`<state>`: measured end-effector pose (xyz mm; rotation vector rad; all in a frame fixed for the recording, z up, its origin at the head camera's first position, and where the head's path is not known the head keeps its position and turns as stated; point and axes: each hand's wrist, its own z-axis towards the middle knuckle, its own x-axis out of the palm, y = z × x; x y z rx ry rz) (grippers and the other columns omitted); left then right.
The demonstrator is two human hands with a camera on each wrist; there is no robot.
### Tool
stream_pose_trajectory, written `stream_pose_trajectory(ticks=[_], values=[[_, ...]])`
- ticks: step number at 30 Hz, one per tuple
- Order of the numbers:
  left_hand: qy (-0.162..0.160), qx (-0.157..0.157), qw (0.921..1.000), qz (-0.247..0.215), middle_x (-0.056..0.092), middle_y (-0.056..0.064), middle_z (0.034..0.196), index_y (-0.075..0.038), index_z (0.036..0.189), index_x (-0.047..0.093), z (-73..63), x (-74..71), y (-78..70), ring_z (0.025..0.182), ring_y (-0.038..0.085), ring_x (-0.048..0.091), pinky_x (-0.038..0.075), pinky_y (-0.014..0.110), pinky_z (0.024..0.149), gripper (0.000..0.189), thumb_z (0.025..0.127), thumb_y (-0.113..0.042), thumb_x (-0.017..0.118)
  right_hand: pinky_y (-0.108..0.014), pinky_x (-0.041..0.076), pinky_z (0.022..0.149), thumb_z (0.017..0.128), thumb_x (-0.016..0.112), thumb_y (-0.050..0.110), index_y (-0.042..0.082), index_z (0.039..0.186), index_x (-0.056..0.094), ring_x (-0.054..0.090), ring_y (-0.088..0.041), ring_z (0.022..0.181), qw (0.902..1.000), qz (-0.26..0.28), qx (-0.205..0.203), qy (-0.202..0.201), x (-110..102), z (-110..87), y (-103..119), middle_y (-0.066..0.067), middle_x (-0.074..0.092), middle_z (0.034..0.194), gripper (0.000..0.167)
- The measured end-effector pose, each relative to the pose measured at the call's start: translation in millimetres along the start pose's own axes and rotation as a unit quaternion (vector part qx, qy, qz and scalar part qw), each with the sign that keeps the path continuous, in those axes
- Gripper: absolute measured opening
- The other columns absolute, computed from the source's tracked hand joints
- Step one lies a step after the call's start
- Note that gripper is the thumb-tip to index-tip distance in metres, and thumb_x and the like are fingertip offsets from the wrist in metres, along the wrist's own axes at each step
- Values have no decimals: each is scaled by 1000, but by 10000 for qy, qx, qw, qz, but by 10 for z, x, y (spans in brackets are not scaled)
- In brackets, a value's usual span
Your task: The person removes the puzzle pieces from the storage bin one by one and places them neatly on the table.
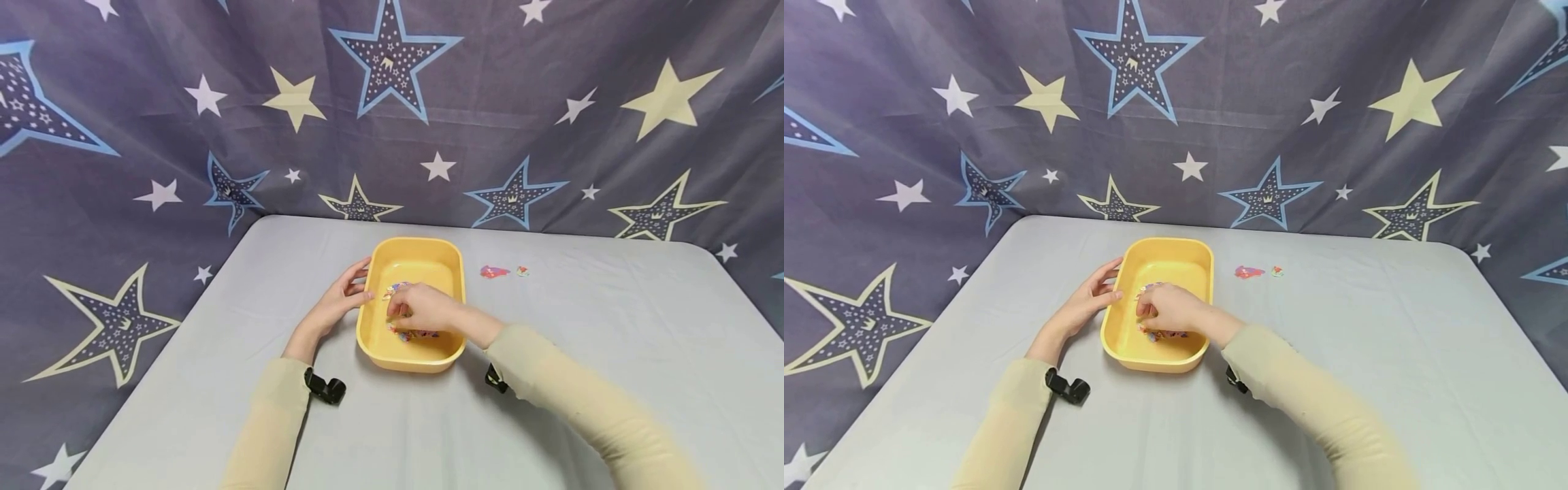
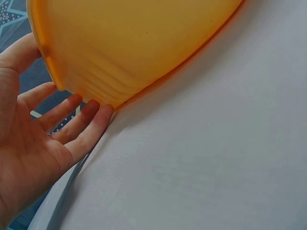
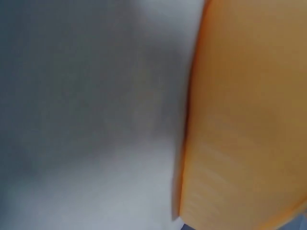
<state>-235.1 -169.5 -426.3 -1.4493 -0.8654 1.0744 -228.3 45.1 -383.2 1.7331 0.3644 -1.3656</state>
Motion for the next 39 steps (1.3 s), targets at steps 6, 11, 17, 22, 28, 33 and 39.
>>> stream_pose_trajectory(ticks=[6, 11, 17, 22, 28, 33, 39], values=[[39, -96, 9999, 14, 35, 13, 139, -26, 143, 28, 3, 1, -13, 118, 33, 46, 47, 35, 86, 68, 85, -12, 60, -22, 42, 75, 76, 72, 29, 14, 94, 68, 52, -8, 79, 9992, -311, 178, 189, 51, 27, 15, 6, 60, 88, 23], [89, -85, 9999, -30, 32, 19, 140, -18, 145, 24, -58, 33, -141, 119, 37, 44, 47, 35, 86, 69, 85, -8, 58, -23, 42, 76, 75, 73, 32, 17, 94, 69, 49, -8, 81, 9981, -503, 274, 221, 73, 47, 13, 8, 60, 90, 25], [110, -125, 9999, 16, 30, 21, 141, -15, 145, 22, -116, 64, -242, 120, 38, 43, 46, 35, 87, 69, 86, -6, 56, -26, 42, 83, 74, 73, 33, 18, 90, 70, 50, -9, 91, 9973, -646, 238, 245, 99, 59, 5, 6, 60, 97, 22], [112, -158, 9998, 40, 30, 20, 141, -15, 145, 23, -119, 67, -251, 121, 37, 43, 46, 36, 88, 68, 86, -7, 56, -25, 41, 80, 74, 73, 33, 19, 89, 69, 49, -8, 89, 9971, -665, 280, 239, 111, 61, -2, 7, 59, 98, 20], [89, -183, 9998, 69, 31, 19, 141, -16, 145, 23, -113, 61, -244, 121, 36, 43, 46, 35, 88, 69, 86, -9, 57, -24, 41, 76, 74, 73, 31, 20, 88, 68, 48, -8, 85, 9980, -572, 217, 188, 113, 61, -12, 7, 58, 96, 19], [94, -187, 9998, 72, 31, 19, 141, -16, 145, 23, -118, 65, -245, 121, 36, 42, 46, 33, 86, 68, 86, -9, 57, -22, 41, 75, 74, 73, 28, 17, 89, 68, 49, -7, 81, 9993, -347, 94, 49, 95, 56, -17, 7, 58, 91, 20], [98, -156, 9998, 46, 31, 19, 141, -17, 145, 23, -98, 52, -212, 121, 36, 43, 46, 33, 86, 68, 86, -9, 57, -18, 45, 70, 75, 71, 21, 14, 90, 66, 56, -4, 74, 9997, 229, 74, -67, 52, 41, -22, 7, 61, 84, 17]])
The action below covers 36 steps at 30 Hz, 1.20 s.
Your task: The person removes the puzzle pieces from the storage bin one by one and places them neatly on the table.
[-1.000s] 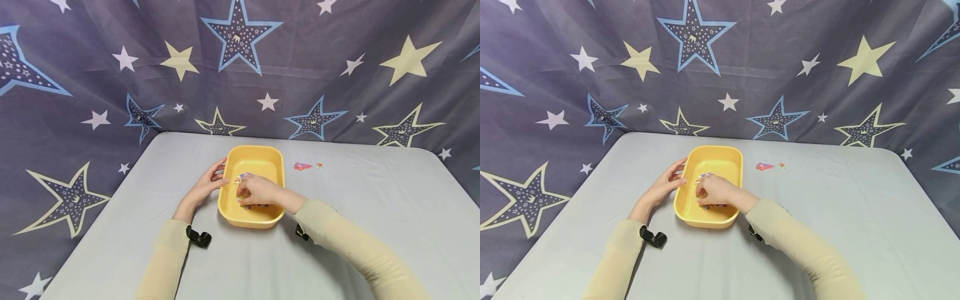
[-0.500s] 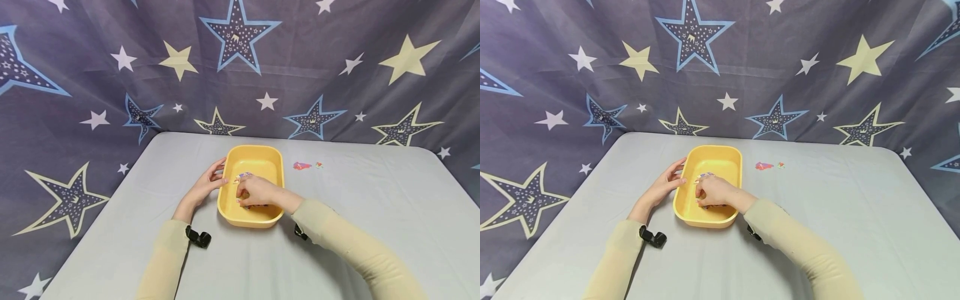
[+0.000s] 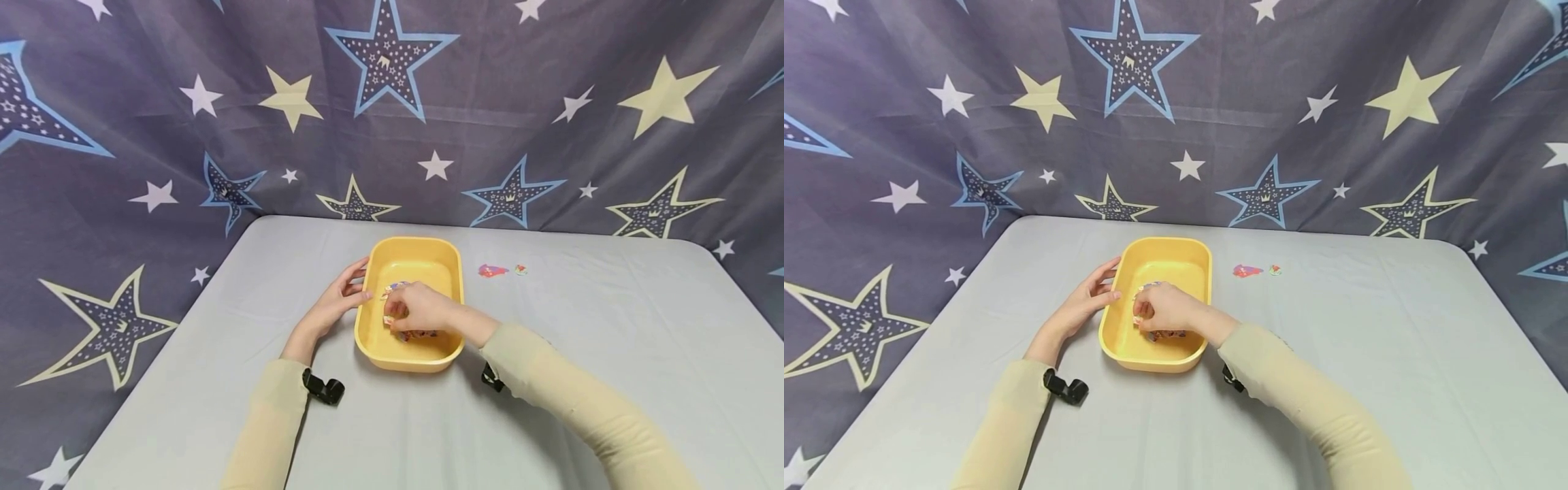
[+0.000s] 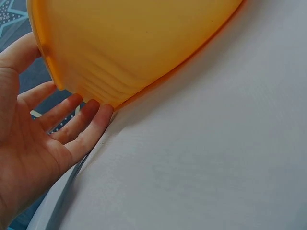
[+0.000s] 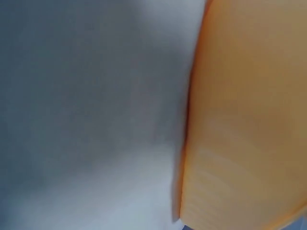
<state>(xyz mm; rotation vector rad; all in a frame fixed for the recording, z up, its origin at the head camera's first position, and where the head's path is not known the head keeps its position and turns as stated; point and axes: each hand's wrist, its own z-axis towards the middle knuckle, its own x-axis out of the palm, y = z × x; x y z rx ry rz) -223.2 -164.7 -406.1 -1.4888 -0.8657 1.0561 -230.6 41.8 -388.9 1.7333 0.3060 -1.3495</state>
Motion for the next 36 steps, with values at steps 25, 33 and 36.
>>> stream_pose_trajectory(ticks=[25, 33, 36], values=[[-56, 195, 9997, -100, 35, 15, 138, -21, 143, 27, 110, -55, 213, 118, 34, 46, 48, 32, 84, 68, 85, -11, 59, -22, 49, 68, 77, 65, 13, 12, 87, 67, 57, -5, 72, 9984, 317, -197, -429, -152, -107, -74, 2, 62, 85, 10], [-74, 185, 9998, -73, 35, 15, 138, -22, 144, 27, 115, -47, 217, 118, 33, 47, 49, 32, 84, 68, 85, -11, 59, -19, 47, 66, 77, 65, 11, 10, 90, 68, 56, -6, 71, 9976, 244, -238, -601, -253, -172, -78, 2, 61, 84, 13], [-111, 168, 9998, -68, 35, 14, 138, -23, 143, 28, 120, -46, 222, 117, 33, 47, 49, 33, 84, 68, 84, -11, 59, -19, 47, 66, 77, 64, 10, 9, 91, 68, 57, -8, 73, 9972, 204, -210, -682, -309, -189, -87, 1, 61, 84, 15]])
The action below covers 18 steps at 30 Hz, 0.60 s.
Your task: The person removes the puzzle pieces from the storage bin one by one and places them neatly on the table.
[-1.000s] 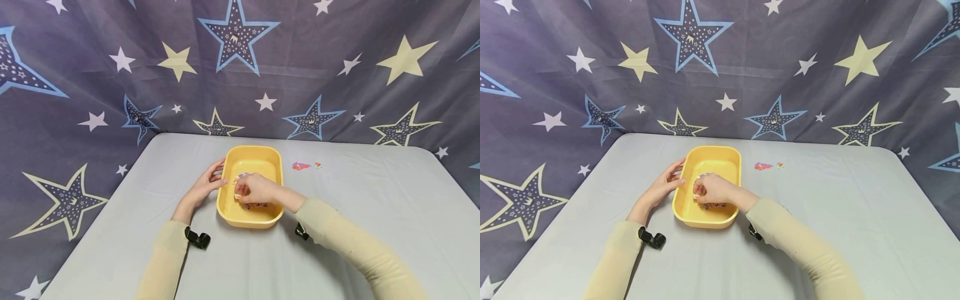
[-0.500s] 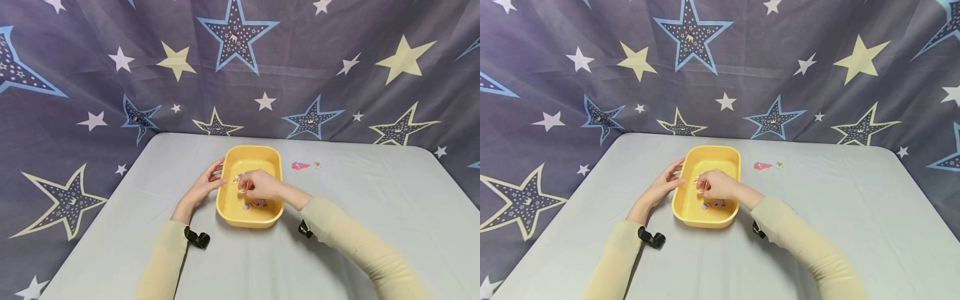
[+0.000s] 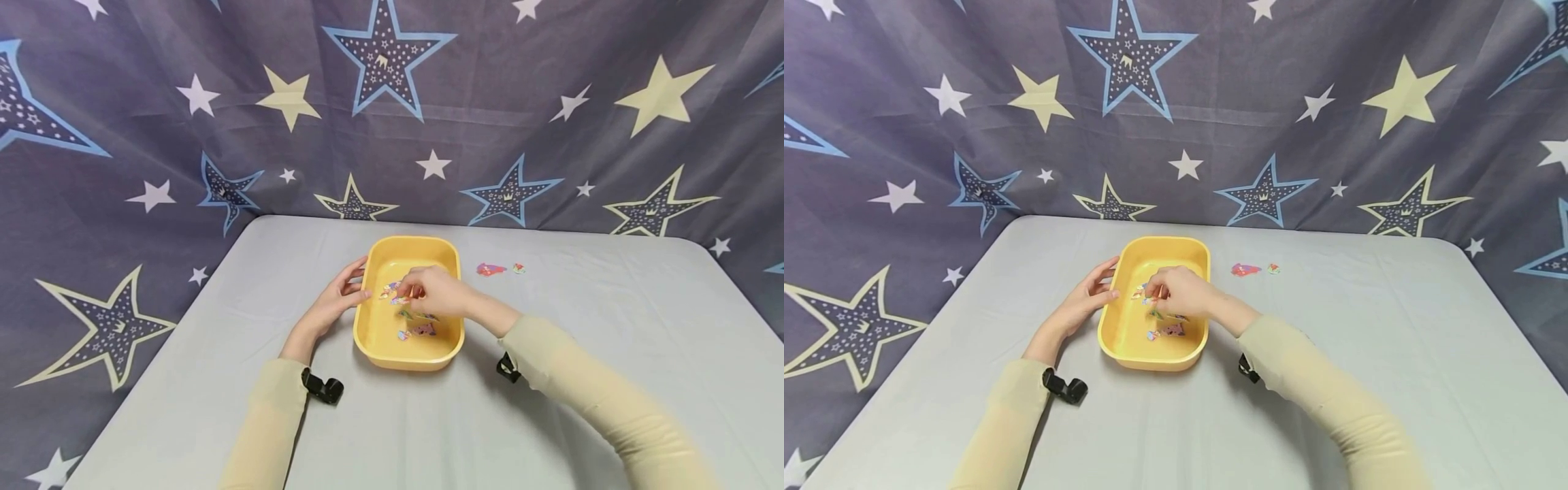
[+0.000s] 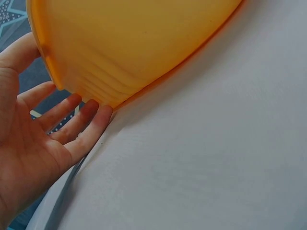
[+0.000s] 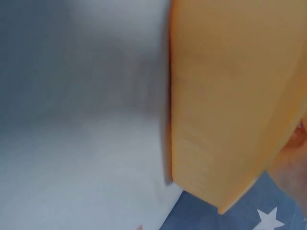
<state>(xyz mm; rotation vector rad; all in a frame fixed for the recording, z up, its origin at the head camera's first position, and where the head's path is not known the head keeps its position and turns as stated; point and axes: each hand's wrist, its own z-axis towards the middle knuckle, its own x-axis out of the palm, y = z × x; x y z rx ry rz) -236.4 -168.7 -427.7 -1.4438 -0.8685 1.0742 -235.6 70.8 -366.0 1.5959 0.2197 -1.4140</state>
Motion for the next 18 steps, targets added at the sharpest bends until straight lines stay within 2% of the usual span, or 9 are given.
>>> stream_pose_trajectory(ticks=[12, 18], values=[[-58, -96, 9999, 73, 35, 13, 139, -24, 143, 28, -11, 9, -49, 117, 33, 47, 48, 33, 84, 68, 84, -12, 59, -28, 49, 71, 76, 61, 5, 7, 91, 68, 57, -13, 77, 9987, -42, 199, -473, -315, -113, -128, -1, 62, 87, 17], [-50, -105, 9999, 62, 35, 14, 139, -24, 143, 28, -18, 12, -51, 118, 33, 47, 48, 34, 84, 68, 84, -12, 59, -27, 49, 69, 75, 60, 2, 6, 89, 68, 58, -13, 76, 9964, -529, 159, -647, -458, -223, -247, -3, 61, 86, 17]])
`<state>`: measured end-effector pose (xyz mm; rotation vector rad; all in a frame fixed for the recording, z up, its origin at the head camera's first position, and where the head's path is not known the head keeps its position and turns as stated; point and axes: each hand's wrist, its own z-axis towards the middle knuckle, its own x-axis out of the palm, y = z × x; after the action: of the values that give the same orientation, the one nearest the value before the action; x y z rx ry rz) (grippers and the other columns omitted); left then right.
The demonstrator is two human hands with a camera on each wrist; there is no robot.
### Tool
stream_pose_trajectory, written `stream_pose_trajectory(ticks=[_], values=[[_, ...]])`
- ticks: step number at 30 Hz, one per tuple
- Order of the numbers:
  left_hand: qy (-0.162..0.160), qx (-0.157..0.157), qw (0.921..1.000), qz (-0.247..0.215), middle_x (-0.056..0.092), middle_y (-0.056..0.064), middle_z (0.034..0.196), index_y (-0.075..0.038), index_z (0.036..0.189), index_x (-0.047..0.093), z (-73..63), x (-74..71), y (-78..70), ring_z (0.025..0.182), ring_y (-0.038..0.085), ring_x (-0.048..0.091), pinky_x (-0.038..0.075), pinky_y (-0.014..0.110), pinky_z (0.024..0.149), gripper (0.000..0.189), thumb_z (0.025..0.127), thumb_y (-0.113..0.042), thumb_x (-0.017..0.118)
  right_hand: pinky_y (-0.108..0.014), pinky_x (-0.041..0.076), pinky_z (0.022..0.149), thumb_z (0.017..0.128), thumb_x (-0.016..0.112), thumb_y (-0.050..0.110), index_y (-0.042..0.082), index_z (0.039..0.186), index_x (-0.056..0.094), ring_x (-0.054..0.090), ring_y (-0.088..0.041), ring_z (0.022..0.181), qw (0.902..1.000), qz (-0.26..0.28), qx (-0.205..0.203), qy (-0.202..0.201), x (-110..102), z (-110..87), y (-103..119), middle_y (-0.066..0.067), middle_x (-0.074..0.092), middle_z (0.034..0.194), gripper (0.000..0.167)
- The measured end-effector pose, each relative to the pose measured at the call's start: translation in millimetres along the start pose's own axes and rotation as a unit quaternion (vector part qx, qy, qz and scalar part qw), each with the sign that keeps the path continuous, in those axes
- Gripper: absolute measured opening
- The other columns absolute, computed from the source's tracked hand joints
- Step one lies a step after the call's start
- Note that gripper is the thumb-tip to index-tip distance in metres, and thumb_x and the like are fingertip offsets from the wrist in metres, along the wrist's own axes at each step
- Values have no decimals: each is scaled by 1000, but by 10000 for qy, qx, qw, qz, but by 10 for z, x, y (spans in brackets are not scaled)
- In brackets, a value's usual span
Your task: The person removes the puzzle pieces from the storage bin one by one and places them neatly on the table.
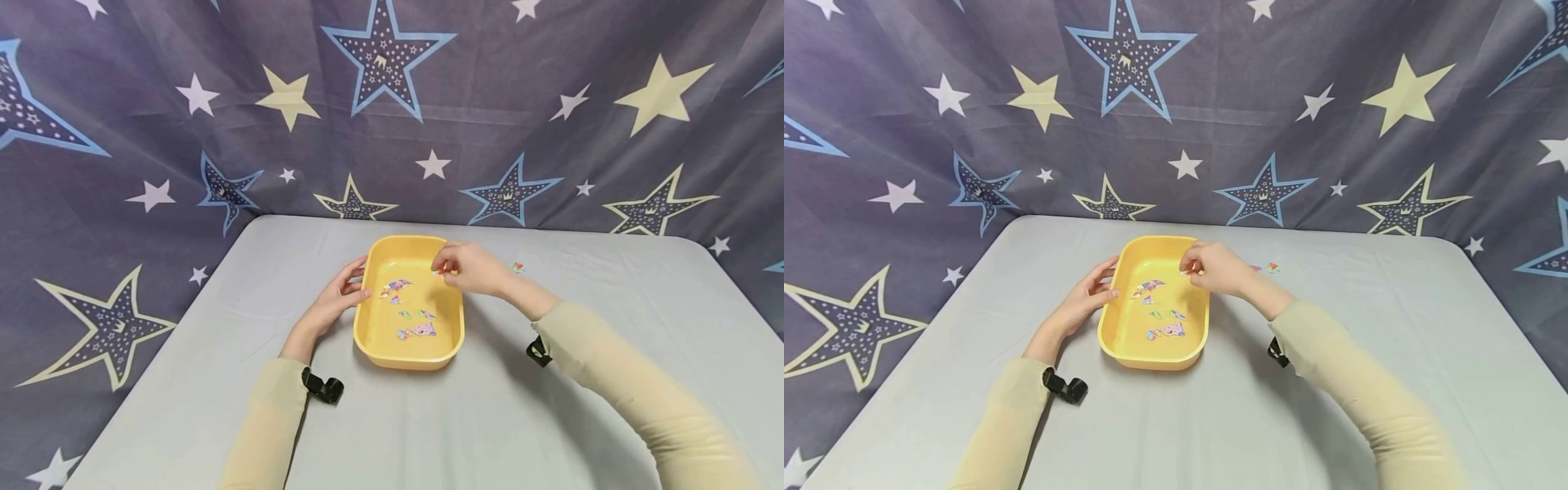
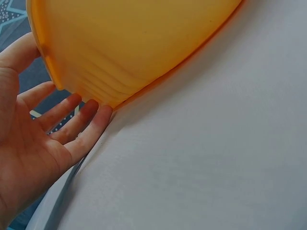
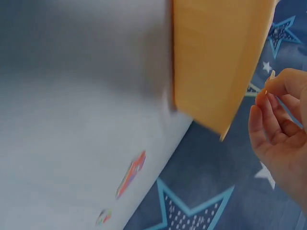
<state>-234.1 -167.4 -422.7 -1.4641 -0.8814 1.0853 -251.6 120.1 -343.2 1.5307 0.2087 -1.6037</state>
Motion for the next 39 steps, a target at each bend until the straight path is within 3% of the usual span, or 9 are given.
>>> stream_pose_trajectory(ticks=[6, 10, 13, 16, 20, 29, 39], values=[[2, -46, 10000, 10, 35, 14, 139, -24, 143, 28, -5, 2, -17, 119, 34, 46, 48, 34, 85, 67, 85, -12, 59, -29, 51, 70, 75, 61, 2, 5, 90, 67, 59, -14, 77, 9998, -112, 71, -153, -131, -109, -147, -4, 61, 86, 17], [32, -118, 9999, 14, 33, 16, 140, -21, 144, 27, -55, 20, -120, 120, 36, 44, 47, 34, 86, 67, 85, -9, 57, -29, 51, 69, 75, 59, 3, 5, 91, 68, 59, -14, 76, 9995, -170, 27, -261, -187, -185, -239, -4, 62, 85, 19], [-10, -127, 9999, 37, 34, 15, 139, -22, 144, 27, -53, 21, -103, 119, 35, 44, 47, 35, 86, 67, 85, -9, 57, -30, 52, 69, 74, 58, 2, 5, 92, 69, 59, -15, 75, 9993, -157, 16, -347, -224, -247, -305, -4, 62, 84, 21], [-85, -90, 9999, 47, 37, 11, 137, -26, 142, 30, -5, 3, 6, 117, 31, 47, 47, 35, 85, 67, 85, -11, 59, -32, 52, 69, 74, 61, 2, 4, 92, 69, 60, -16, 75, 9989, -124, 20, -446, -254, -310, -368, -4, 62, 83, 19], [-72, -73, 9999, 35, 37, 11, 138, -27, 142, 30, 2, -2, 11, 117, 31, 47, 47, 35, 85, 66, 84, -11, 59, -32, 52, 67, 73, 65, 3, 5, 89, 70, 61, -16, 72, 9977, -217, 44, -647, -272, -389, -469, -4, 63, 81, 17], [-68, -112, 9999, 4, 37, 11, 137, -27, 142, 30, 7, 4, 20, 117, 31, 47, 47, 35, 85, 67, 84, -12, 60, -27, 46, 62, 71, 62, 0, 6, 87, 69, 58, -16, 69, 9939, -501, 390, -901, -316, -551, -710, -4, 62, 77, 19], [-48, -25, 10000, -1, 38, 13, 136, -25, 142, 29, 6, 15, 7, 116, 31, 47, 47, 34, 85, 67, 84, -12, 59, -31, 46, 65, 73, 62, 0, 4, 88, 69, 60, -19, 71, 9887, -576, 1025, -931, -373, -716, -953, -7, 65, 81, 17]])
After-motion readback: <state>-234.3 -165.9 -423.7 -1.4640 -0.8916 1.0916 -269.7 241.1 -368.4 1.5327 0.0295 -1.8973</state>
